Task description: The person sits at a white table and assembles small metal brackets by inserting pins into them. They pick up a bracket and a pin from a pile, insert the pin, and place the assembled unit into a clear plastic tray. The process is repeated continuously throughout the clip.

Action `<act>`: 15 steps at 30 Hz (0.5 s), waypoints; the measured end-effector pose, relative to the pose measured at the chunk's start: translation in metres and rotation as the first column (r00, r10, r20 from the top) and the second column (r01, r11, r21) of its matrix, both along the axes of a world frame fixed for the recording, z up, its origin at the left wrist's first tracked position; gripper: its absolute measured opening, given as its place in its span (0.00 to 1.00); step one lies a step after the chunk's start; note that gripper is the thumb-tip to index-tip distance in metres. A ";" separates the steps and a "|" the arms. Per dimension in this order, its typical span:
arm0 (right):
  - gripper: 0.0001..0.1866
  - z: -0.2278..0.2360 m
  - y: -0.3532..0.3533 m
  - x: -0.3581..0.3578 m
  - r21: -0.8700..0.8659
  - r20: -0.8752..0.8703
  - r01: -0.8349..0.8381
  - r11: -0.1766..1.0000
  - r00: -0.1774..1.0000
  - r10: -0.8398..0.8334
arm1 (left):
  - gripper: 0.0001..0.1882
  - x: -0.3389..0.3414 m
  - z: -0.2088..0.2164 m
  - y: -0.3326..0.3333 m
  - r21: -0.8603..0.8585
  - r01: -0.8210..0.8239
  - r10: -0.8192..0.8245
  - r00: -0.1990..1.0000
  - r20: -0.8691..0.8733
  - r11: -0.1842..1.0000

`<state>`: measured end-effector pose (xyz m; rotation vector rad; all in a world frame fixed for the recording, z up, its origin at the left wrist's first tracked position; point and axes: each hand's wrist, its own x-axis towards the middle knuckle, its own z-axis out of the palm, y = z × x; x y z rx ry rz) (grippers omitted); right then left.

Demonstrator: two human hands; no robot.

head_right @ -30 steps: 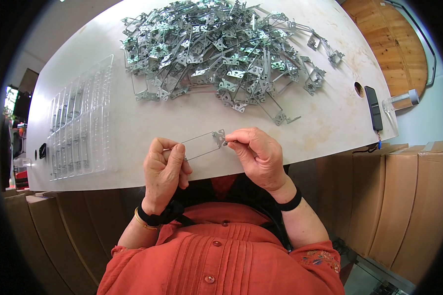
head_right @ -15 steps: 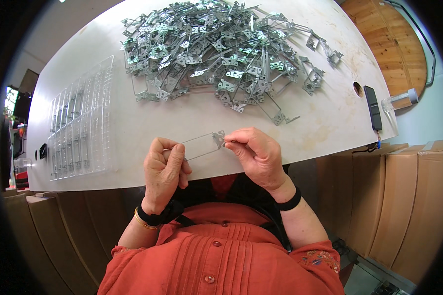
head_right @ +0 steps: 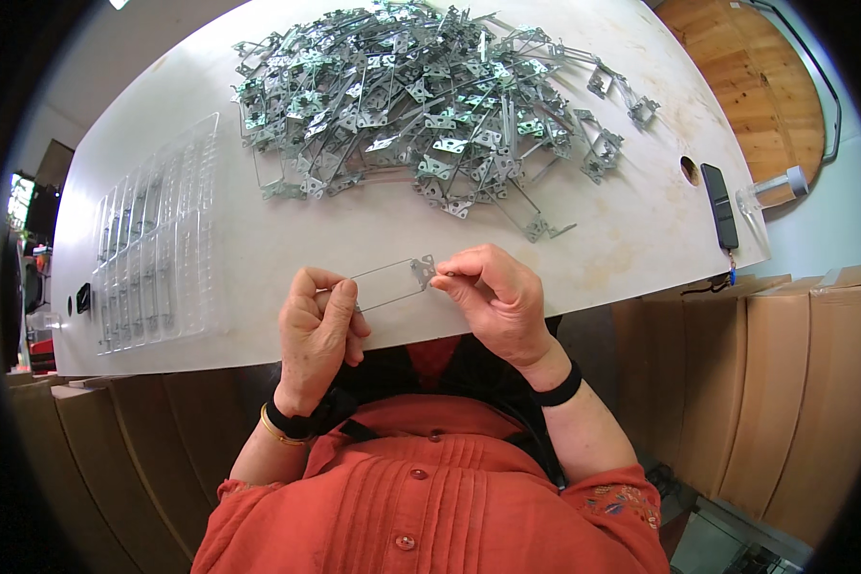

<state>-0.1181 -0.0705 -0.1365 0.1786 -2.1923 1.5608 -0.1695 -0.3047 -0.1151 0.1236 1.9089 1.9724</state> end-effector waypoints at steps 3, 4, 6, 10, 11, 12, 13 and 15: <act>0.08 0.002 0.000 0.000 0.020 -0.052 -0.001 1.000 0.999 0.002 | 0.10 -0.001 0.001 0.000 -0.006 0.009 -0.009 1.000 -0.029 1.000; 0.08 0.002 0.001 -0.001 0.049 -0.082 0.004 0.999 0.997 0.000 | 0.10 -0.001 0.001 0.001 -0.011 0.010 -0.010 0.999 -0.033 1.000; 0.08 0.003 0.002 0.000 0.083 -0.099 0.002 0.997 0.995 0.007 | 0.10 0.000 0.001 0.002 -0.020 0.011 -0.011 0.999 -0.035 1.000; 0.07 0.003 0.003 0.002 0.098 -0.112 -0.001 0.995 0.994 0.012 | 0.10 -0.002 0.001 0.004 -0.045 0.007 -0.009 0.999 -0.040 0.999; 0.07 0.002 0.003 0.001 0.100 -0.130 0.006 0.995 0.991 0.007 | 0.10 -0.002 0.002 0.004 -0.052 0.005 -0.008 0.999 -0.042 0.999; 0.07 0.001 0.003 0.001 0.036 -0.096 -0.004 0.999 0.995 0.008 | 0.09 -0.003 0.002 0.004 -0.055 0.011 -0.013 0.999 -0.033 0.998; 0.07 0.001 0.004 0.001 -0.024 -0.061 -0.009 1.000 0.998 0.008 | 0.09 -0.004 0.001 0.003 -0.054 0.021 -0.022 0.999 -0.022 0.998; 0.07 0.002 0.006 0.000 -0.164 0.007 -0.028 0.986 1.000 0.030 | 0.09 -0.006 0.002 0.003 -0.062 0.044 -0.045 0.999 -0.018 0.997</act>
